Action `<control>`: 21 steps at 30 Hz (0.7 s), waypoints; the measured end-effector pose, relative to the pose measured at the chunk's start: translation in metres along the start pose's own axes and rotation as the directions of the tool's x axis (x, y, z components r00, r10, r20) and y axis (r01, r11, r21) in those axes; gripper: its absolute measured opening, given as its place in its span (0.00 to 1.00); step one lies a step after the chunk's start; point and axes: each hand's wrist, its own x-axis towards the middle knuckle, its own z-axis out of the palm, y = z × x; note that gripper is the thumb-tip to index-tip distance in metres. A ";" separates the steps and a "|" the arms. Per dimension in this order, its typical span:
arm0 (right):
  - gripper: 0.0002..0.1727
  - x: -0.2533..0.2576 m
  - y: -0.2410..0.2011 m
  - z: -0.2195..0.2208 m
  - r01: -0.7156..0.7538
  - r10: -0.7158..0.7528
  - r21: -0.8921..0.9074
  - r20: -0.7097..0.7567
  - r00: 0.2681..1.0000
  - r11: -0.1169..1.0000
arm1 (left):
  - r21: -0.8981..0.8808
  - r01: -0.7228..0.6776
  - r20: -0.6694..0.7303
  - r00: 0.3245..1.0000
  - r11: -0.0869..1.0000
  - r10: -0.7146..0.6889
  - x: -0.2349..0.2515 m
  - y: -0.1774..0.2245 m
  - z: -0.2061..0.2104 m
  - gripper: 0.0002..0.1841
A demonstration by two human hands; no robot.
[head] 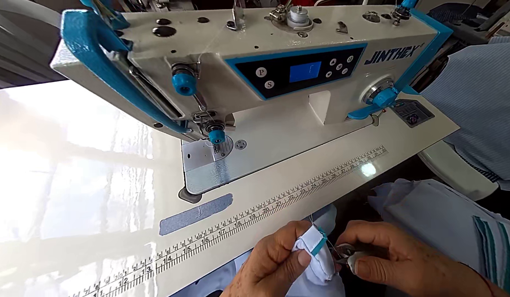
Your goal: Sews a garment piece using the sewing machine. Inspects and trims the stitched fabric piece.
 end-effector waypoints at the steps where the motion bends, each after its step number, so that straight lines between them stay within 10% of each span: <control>1: 0.22 0.002 -0.002 -0.001 -0.001 0.001 -0.018 0.024 1.000 1.000 | 0.019 -0.011 -0.002 1.000 1.000 0.011 -0.001 0.000 0.000 0.12; 21: 0.22 0.008 -0.008 0.003 0.093 -0.095 -0.151 -0.008 0.995 0.984 | 0.378 -0.088 -0.072 0.990 0.921 0.123 -0.001 -0.010 0.002 0.15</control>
